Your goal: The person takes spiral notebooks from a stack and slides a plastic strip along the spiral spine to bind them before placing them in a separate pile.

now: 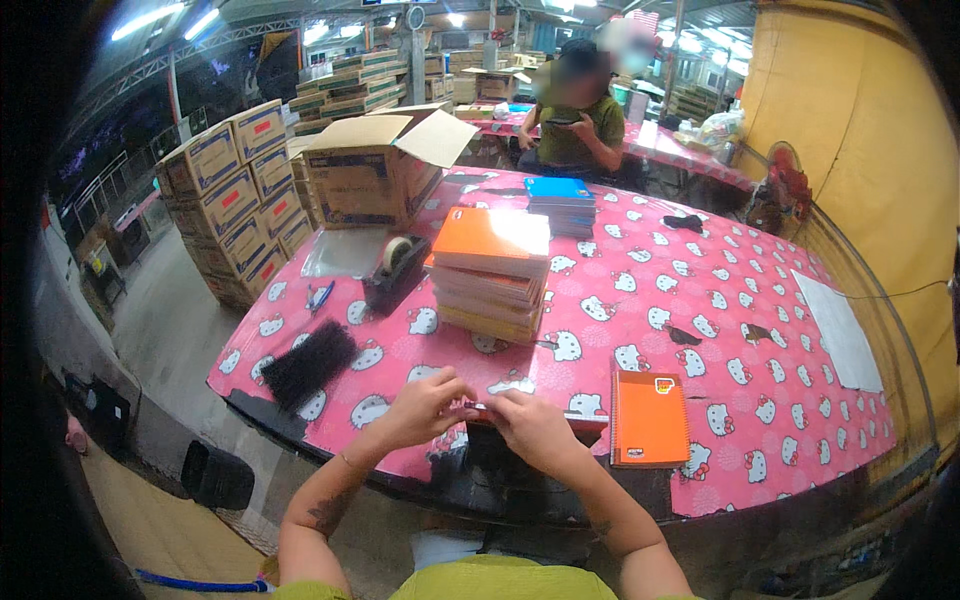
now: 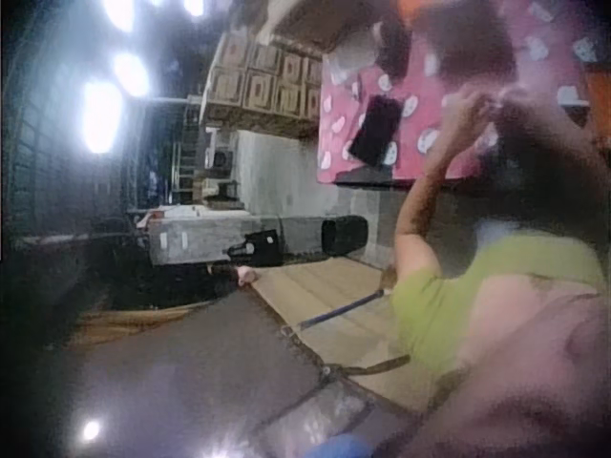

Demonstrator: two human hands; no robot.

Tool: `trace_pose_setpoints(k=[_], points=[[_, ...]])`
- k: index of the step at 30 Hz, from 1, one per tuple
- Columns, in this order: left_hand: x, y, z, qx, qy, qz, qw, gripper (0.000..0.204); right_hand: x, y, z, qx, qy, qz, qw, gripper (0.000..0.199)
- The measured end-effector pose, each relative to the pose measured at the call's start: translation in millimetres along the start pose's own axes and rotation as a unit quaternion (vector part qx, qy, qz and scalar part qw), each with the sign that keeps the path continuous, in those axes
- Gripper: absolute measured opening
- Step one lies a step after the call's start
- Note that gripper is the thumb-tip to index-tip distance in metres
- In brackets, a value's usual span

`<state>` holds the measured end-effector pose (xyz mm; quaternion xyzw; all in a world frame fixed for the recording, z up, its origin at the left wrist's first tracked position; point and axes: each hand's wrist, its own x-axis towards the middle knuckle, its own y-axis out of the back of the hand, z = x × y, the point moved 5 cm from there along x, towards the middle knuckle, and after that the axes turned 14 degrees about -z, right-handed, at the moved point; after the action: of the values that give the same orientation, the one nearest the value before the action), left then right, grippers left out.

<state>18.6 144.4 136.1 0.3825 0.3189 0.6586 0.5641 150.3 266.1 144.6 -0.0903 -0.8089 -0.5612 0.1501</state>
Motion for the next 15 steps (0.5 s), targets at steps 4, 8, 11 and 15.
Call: trace_pose_setpoints(k=[4,8,11,15], points=[[1,6,12,0.031,0.013,0.017,0.999,0.024,-12,10,-5,-0.089,-0.021,0.025,0.996,0.020],[9,2,9,0.099,-0.001,0.062,0.993,0.018,-14,1,10,-0.027,-0.066,-0.068,0.995,0.024],[11,-2,3,0.149,0.009,0.051,0.988,0.019,-12,0,14,-0.011,-0.059,-0.071,0.996,0.024],[13,-9,1,0.163,0.055,-0.012,0.985,0.035,-11,-4,19,-0.006,-0.054,-0.065,0.996,0.019]])
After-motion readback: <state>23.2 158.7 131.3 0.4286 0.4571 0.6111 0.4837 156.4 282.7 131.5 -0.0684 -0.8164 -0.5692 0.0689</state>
